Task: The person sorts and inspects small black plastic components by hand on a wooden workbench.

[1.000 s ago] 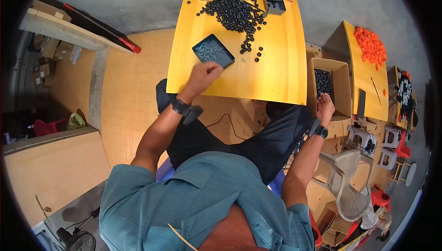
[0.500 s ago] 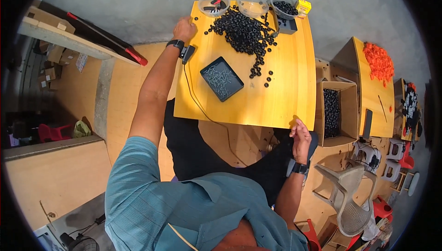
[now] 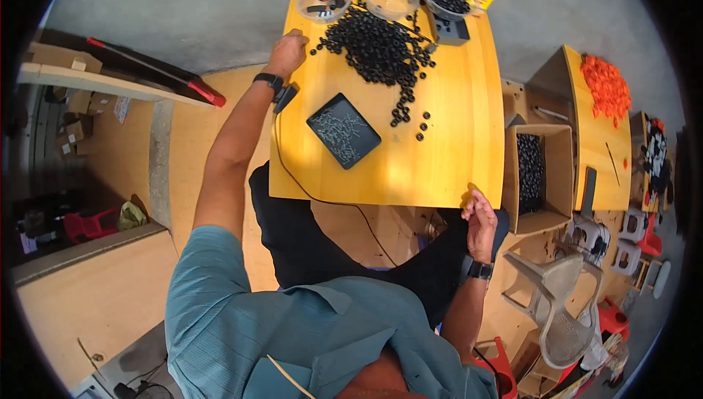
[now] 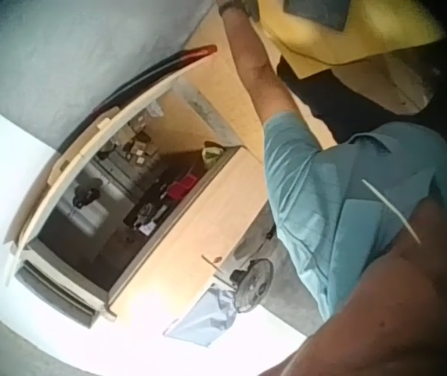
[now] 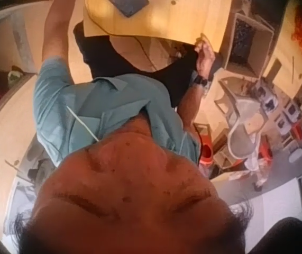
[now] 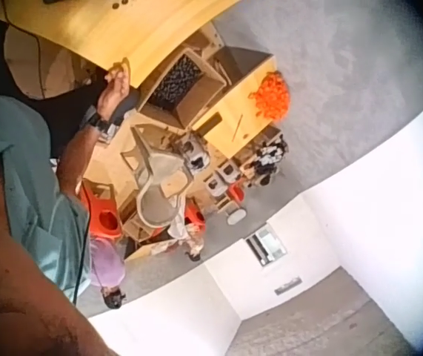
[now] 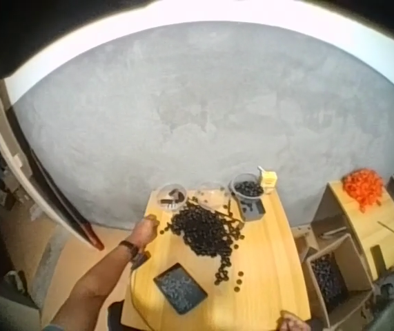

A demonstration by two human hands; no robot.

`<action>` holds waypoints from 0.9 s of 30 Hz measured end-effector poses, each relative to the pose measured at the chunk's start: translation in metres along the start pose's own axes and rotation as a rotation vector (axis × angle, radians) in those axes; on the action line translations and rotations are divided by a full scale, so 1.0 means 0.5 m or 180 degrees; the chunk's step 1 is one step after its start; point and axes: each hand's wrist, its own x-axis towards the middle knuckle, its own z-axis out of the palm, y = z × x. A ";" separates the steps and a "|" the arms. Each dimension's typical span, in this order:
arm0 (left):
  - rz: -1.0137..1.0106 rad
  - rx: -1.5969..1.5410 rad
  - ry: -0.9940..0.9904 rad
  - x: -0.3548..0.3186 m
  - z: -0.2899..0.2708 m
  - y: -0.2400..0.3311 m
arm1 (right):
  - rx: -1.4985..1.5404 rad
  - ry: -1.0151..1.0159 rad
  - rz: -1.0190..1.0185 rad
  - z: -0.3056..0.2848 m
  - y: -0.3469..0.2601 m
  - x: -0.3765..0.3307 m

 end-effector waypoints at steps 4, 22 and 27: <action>0.0517 -0.0410 -0.0162 -0.061 -0.030 0.045 | 0.0020 -0.0028 0.0014 0.004 0.002 0.002; -0.1028 -0.4993 -0.0570 -0.418 -0.297 0.529 | -0.0314 -0.1230 0.0171 0.329 0.007 -0.102; -0.0727 -0.5531 -0.0433 -0.477 -0.278 0.595 | 0.0539 -0.1348 0.0317 0.335 0.011 -0.152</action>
